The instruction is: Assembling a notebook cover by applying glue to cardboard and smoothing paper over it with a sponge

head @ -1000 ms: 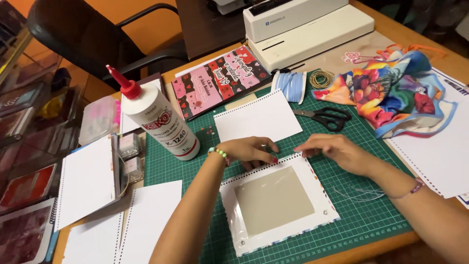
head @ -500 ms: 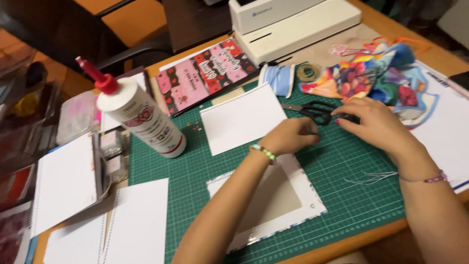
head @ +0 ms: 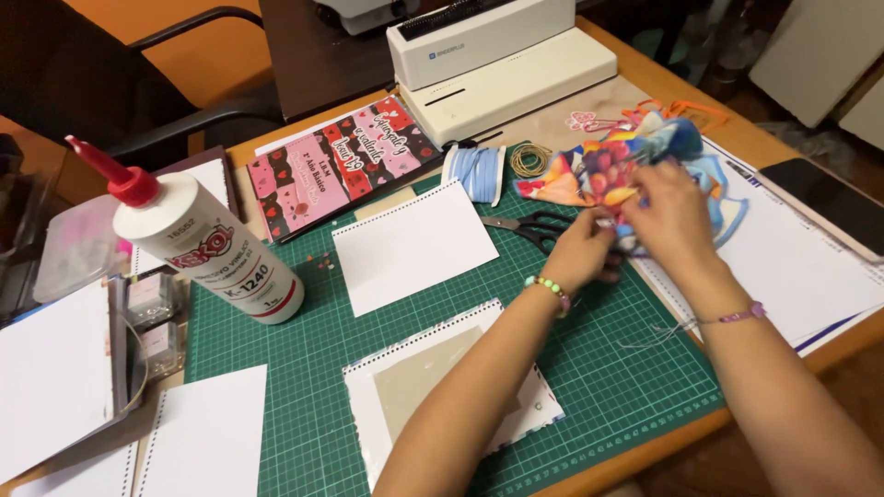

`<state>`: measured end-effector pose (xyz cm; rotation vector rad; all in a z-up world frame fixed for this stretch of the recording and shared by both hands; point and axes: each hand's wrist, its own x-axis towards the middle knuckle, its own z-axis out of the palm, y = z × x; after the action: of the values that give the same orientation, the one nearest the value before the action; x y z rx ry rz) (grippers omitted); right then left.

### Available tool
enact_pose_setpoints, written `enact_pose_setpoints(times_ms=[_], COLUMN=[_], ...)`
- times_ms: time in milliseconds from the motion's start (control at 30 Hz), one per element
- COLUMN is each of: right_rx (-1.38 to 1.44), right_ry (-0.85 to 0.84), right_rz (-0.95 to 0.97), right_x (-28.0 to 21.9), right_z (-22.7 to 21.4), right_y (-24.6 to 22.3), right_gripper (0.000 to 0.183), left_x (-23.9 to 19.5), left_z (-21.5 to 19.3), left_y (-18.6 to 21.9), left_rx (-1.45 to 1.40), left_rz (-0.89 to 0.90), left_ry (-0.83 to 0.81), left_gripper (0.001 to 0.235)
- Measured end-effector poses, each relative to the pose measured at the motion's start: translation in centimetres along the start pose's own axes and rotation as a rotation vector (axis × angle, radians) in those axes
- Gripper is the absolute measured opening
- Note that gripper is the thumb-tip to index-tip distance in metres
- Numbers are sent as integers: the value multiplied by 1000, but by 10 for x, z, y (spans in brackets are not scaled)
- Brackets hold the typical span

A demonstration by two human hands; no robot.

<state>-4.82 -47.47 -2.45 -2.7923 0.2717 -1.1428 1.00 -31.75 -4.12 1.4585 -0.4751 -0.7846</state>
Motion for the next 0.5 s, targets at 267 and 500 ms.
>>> enact_pose_setpoints(times_ms=[267,500], right_rx=[889,-69], right_ry=[130,201], right_rz=[37,-107], right_x=[11,-1], right_z=[-66,-48], right_y=[-100,-118], right_gripper=[19,10], left_x=[21,-45], left_z=[3,17], left_y=[5,74], left_rx=[-922,-698], left_rz=[81,329], left_ry=[123,315], left_gripper=[50,55])
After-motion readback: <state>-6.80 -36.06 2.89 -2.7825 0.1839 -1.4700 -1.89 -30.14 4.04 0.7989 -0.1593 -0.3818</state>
